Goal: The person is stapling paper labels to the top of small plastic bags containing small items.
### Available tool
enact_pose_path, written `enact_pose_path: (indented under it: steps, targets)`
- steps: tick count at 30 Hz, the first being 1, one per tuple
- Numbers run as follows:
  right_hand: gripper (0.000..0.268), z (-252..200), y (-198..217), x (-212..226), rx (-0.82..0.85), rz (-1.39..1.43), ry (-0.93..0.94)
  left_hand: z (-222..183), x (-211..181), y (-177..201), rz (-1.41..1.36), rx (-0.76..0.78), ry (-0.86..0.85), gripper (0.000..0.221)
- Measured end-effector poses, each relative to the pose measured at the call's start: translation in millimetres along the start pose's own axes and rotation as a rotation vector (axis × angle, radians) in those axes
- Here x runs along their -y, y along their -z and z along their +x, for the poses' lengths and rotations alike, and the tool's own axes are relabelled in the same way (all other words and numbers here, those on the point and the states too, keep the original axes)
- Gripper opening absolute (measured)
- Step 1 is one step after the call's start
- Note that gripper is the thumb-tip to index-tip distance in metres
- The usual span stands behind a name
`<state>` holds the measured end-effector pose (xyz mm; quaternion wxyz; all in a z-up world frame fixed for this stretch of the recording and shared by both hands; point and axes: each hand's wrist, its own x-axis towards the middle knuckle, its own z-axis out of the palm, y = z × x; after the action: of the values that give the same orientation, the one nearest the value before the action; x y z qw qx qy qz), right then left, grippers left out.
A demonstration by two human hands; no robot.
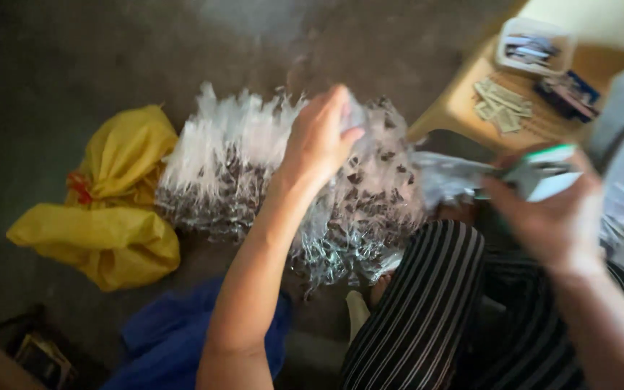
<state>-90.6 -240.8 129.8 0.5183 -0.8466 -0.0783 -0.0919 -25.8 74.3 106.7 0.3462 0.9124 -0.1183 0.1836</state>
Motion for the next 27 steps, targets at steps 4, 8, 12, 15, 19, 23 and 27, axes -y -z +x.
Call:
enact_pose_path:
  steps: [4,8,12,15,19,23,27]
  targets:
    - [0.027,-5,-25,31,-0.03,-0.009,0.098,17,-76,20,-0.057,-0.01,-0.051,0.032]
    - [0.027,11,-40,61,-0.107,-0.019,-0.033,0,-129,37,-0.166,-0.046,-0.134,0.028]
    - [0.031,21,-25,57,-0.137,0.113,0.149,-14,-166,74,-0.19,0.117,-0.126,0.042]
    - [0.038,23,-7,62,-0.072,0.159,0.218,-12,-173,100,-0.071,0.076,-0.144,0.056]
    - [0.036,14,10,74,0.045,0.268,0.264,-4,-160,89,-0.195,-0.112,-0.398,0.049]
    - [0.038,16,14,102,0.015,0.28,0.419,-9,-149,65,-0.454,0.05,-0.473,0.025]
    - [0.03,8,21,70,0.084,0.35,0.273,-17,-142,59,-0.439,0.052,-0.505,0.021]
